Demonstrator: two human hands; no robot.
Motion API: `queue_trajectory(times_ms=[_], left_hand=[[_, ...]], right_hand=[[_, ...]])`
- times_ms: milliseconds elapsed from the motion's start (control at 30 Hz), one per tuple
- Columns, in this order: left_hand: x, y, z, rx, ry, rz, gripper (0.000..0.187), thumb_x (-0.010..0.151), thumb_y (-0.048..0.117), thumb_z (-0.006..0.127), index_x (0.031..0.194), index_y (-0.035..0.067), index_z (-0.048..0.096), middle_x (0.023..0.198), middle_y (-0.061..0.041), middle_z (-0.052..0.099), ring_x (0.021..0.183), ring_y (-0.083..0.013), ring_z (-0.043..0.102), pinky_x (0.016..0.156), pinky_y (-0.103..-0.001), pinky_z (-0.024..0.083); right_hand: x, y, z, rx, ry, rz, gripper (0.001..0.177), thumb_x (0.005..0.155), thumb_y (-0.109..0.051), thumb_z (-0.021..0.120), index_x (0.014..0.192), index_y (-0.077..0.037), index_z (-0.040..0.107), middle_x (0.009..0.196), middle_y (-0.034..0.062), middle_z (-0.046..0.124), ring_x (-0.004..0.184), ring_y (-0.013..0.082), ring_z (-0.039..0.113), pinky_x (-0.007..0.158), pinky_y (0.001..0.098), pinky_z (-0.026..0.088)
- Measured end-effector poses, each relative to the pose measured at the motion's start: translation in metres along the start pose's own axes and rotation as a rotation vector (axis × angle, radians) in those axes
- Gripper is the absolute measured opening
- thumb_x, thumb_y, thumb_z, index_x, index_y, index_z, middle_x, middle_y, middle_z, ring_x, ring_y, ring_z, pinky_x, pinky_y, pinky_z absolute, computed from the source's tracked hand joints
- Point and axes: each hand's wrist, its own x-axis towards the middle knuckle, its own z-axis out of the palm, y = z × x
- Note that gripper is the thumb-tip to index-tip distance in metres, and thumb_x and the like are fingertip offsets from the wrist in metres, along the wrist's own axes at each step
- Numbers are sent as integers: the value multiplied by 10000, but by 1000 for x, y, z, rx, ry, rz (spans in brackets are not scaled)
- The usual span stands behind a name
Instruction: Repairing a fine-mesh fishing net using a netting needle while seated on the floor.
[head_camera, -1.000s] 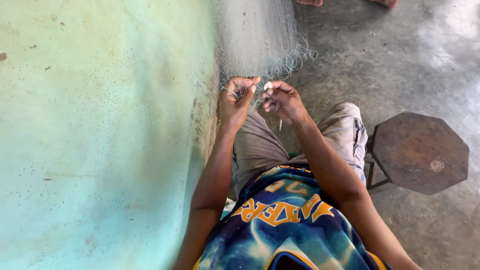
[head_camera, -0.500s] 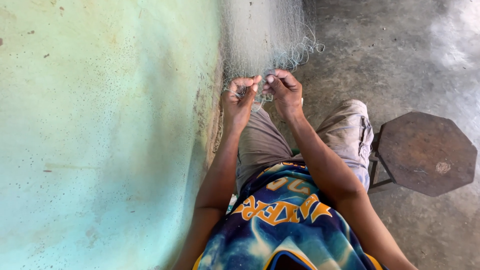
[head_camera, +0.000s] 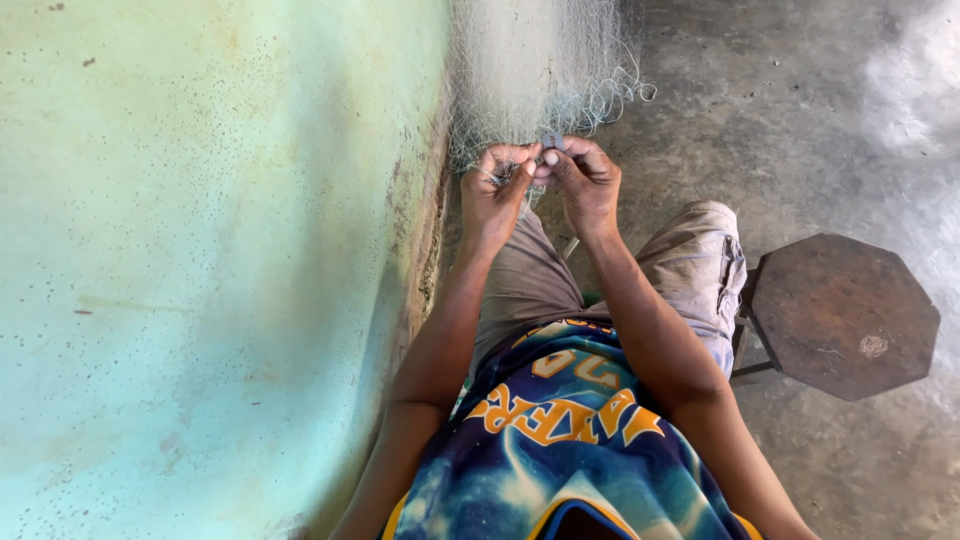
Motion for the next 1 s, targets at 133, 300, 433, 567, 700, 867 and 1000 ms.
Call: queue_trajectory(times_ms=[133,300,433,567,700,867,1000], left_hand=[[-2,-6,-1,-33,17,2,122,966,-22,704,1066,-69,652,1089,-292,734,912,-244,738,718,-324,649],[-3,0,2,-62,22,14,102,960,-61,678,1057,-89,663,1068,-294,740,859,-205,717,691,-327,634],[-2,-3,0,-62,31,15,117,948,-55,702,1056,-87,669,1073,-287,740,858,-194,703,672,-326,629],[-3,-6,-1,-98,17,29,113,956,-61,694,1065,-82,674,1056,-275,746,840,-194,712,681,-322,643],[-4,4,-1,-124,10,37,104,961,-70,682,1064,-84,670,1005,-255,750,803,-178,666,631,-316,605],[-2,-6,-4,-143,-2,49,104,962,-80,667,1066,-81,669,973,-262,743,773,-198,682,597,-323,596],[-2,-14,-6,-180,-6,54,98,974,-71,656,1071,-78,667,961,-259,743,755,-207,702,590,-314,598]], right_hand=[[0,-4,2,7,1,11,157,958,69,710,1076,155,654,926,320,711,743,346,775,647,467,705],[-1,-6,4,-35,25,30,155,1002,12,676,1078,146,659,905,284,716,752,334,779,654,457,710],[-1,-7,6,-25,35,44,156,998,4,678,1063,144,659,889,275,713,736,321,780,647,437,711],[0,-1,0,16,34,66,155,1007,5,663,1063,148,643,876,285,703,728,335,778,634,444,714],[1,0,-1,50,32,122,151,1006,-19,672,1011,130,646,869,290,698,679,317,767,594,429,704],[2,-3,3,108,25,182,148,1003,-44,678,1001,100,642,875,274,698,632,270,745,550,385,690],[3,1,-1,187,25,260,144,1000,-45,674,1001,93,635,847,245,691,600,255,735,519,370,680]])
